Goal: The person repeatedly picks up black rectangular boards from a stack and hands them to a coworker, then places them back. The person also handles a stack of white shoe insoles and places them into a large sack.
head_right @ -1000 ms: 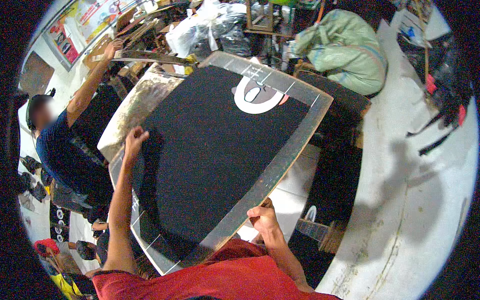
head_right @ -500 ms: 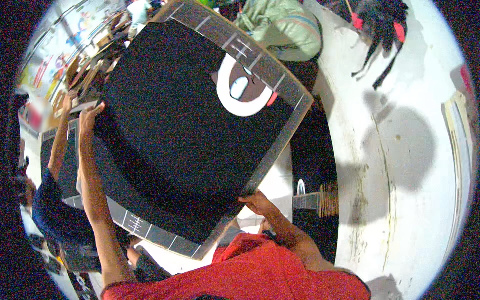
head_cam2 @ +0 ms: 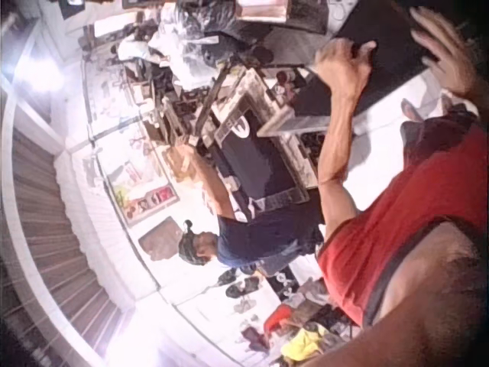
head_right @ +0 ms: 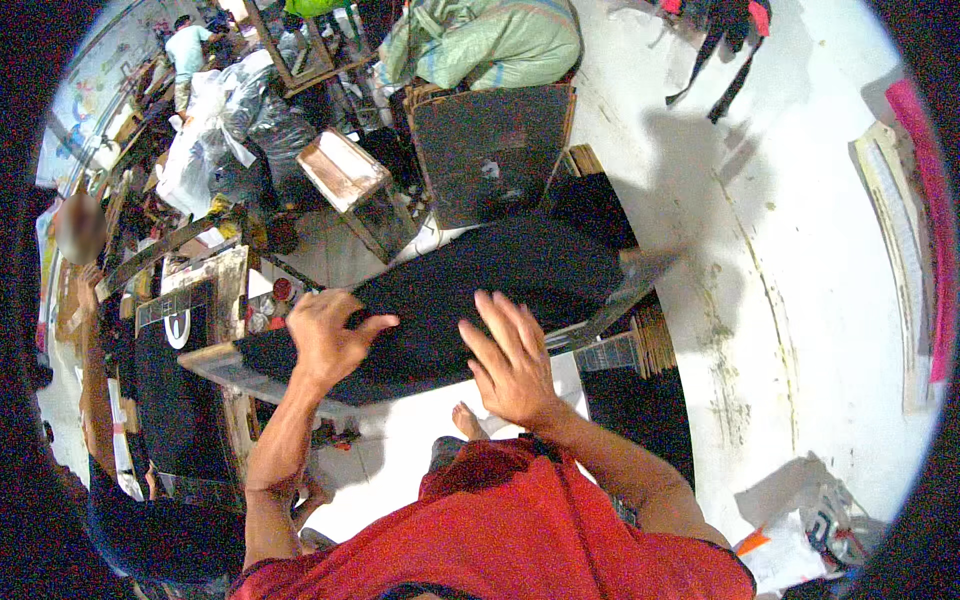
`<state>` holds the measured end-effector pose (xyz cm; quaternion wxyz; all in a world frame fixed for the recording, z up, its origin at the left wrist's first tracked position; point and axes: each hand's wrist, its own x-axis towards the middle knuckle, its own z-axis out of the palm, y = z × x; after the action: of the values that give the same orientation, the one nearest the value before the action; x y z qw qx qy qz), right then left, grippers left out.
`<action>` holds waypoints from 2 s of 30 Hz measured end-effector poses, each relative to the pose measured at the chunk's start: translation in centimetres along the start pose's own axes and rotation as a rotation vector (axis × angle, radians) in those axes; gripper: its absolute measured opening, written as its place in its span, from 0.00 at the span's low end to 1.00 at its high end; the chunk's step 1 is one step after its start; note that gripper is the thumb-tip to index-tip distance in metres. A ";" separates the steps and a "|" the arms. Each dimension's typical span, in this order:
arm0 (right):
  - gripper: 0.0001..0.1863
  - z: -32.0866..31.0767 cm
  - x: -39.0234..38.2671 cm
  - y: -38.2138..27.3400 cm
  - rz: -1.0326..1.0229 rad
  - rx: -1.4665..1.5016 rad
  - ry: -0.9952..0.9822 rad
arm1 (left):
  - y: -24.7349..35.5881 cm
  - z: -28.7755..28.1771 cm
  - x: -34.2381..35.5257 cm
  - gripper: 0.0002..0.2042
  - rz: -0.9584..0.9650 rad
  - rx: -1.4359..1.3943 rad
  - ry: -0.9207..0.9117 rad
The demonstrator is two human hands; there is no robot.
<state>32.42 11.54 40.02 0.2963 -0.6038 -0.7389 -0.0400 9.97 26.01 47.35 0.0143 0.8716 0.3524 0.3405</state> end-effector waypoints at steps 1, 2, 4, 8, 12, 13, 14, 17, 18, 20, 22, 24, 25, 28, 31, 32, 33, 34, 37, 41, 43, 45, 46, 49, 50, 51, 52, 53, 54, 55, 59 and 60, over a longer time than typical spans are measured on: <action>0.26 -1.1 2.8 -0.6 -0.015 0.034 -0.006 | -0.1 1.3 -0.1 0.19 0.057 -0.031 -0.049; 0.28 -1.8 4.8 -1.1 0.002 0.046 -0.146 | -0.2 2.5 -0.2 0.17 0.117 -0.052 -0.114; 0.22 -0.8 8.1 -0.9 0.024 0.160 -0.355 | -0.7 4.9 -0.2 0.15 0.257 -0.110 -0.194; 0.12 4.3 8.7 1.3 0.042 0.139 -0.678 | -1.7 9.2 -0.1 0.15 0.498 -0.178 -0.211; 0.08 9.3 6.6 4.0 0.116 0.096 -0.735 | -2.3 11.6 -1.2 0.19 0.311 -0.150 -0.346; 0.08 10.1 6.0 4.8 0.132 0.147 -0.664 | -2.5 12.2 -1.8 0.23 0.229 -0.213 -0.219; 0.09 10.6 5.4 5.7 0.170 0.161 -0.640 | -2.8 12.9 -2.6 0.28 0.137 -0.268 -0.133; 0.10 12.1 3.7 8.1 0.318 0.116 -0.587 | -4.6 15.5 -7.2 0.28 -0.186 -0.270 -0.125; 0.11 12.6 3.3 9.0 0.361 0.071 -0.567 | -5.4 16.6 -9.6 0.28 -0.285 -0.261 -0.160; 0.12 13.4 2.4 11.0 0.408 0.016 -0.546 | -6.9 18.5 -15.5 0.27 -0.453 -0.197 -0.327; 0.13 14.0 1.5 13.4 0.425 -0.062 -0.548 | -7.9 20.0 -22.5 0.28 -0.641 -0.128 -0.536; 0.16 14.7 0.5 16.3 0.523 -0.052 -0.621 | -8.6 20.7 -30.3 0.29 -0.844 -0.120 -0.716; 0.17 14.9 -0.3 17.6 0.547 -0.056 -0.621 | -9.1 20.9 -34.2 0.29 -0.987 -0.111 -0.864; 0.16 16.2 -2.5 22.4 0.674 -0.050 -0.631 | -9.6 20.6 -46.0 0.29 -1.262 0.048 -1.064; 0.14 17.1 -5.5 26.5 0.705 -0.098 -0.569 | -9.8 20.1 -54.6 0.22 -1.467 0.033 -1.219; 0.15 17.4 -6.0 27.9 0.714 -0.108 -0.575 | -8.8 20.3 -55.9 0.18 -1.387 0.017 -1.131; 0.16 17.7 -6.0 29.5 0.735 -0.135 -0.587 | -7.6 21.4 -56.1 0.16 -1.488 -0.092 -1.005; 0.19 17.8 -6.3 30.8 0.793 -0.081 -0.603 | -6.4 21.7 -55.7 0.13 -1.579 -0.192 -0.879; 0.22 17.9 -6.6 34.6 0.890 -0.051 -0.610 | -2.4 24.7 -49.8 0.10 -1.841 -0.417 -0.542; 0.21 19.7 -6.7 39.7 1.007 0.015 -0.676 | 2.8 31.3 -38.8 0.12 -1.843 -0.459 -0.526; 0.20 21.6 -7.3 41.9 0.941 -0.107 -0.641 | 5.0 33.6 -35.1 0.15 -1.889 -0.575 -0.467; 0.20 23.2 -8.0 44.5 0.912 -0.172 -0.666 | 6.3 34.9 -33.3 0.17 -1.947 -0.760 -0.391; 0.20 23.9 -8.0 46.1 0.916 -0.174 -0.711 | 6.7 35.4 -33.0 0.17 -1.954 -0.711 -0.404; 0.21 26.2 -7.7 49.2 0.834 -0.286 -0.687 | 6.8 34.9 -34.1 0.16 -1.941 -0.567 -0.421; 0.20 26.8 -7.4 49.9 0.824 -0.355 -0.680 | 6.3 34.5 -34.8 0.15 -1.960 -0.608 -0.435; 0.20 27.1 -7.0 50.9 0.844 -0.304 -0.730 | 6.4 34.0 -35.4 0.15 -2.010 -0.593 -0.367; 0.20 27.4 -6.2 52.1 0.894 -0.271 -0.811 | 6.2 33.6 -36.1 0.15 -2.077 -0.581 -0.312; 0.20 27.8 -5.4 53.2 0.945 -0.237 -0.890 | 6.1 33.1 -36.6 0.14 -2.080 -0.579 -0.281; 0.19 28.5 -4.7 54.0 0.951 -0.250 -0.902 | 5.9 32.6 -37.0 0.14 -2.129 -0.582 -0.277; 0.18 29.0 -4.1 54.8 0.956 -0.264 -0.912 | 5.7 32.3 -37.3 0.14 -2.149 -0.566 -0.263; 0.17 30.8 -2.7 57.1 0.822 -0.441 -0.716 | 5.2 32.3 -36.6 0.13 -2.140 -0.525 -0.273; 0.17 31.0 -2.5 57.7 0.885 -0.412 -0.745 | 5.0 32.6 -36.0 0.13 -2.113 -0.536 -0.263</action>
<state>73.47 37.75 -3.86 -0.1163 -0.8715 -0.4492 0.1584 13.99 6.76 2.63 0.5253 0.1286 0.8316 0.1265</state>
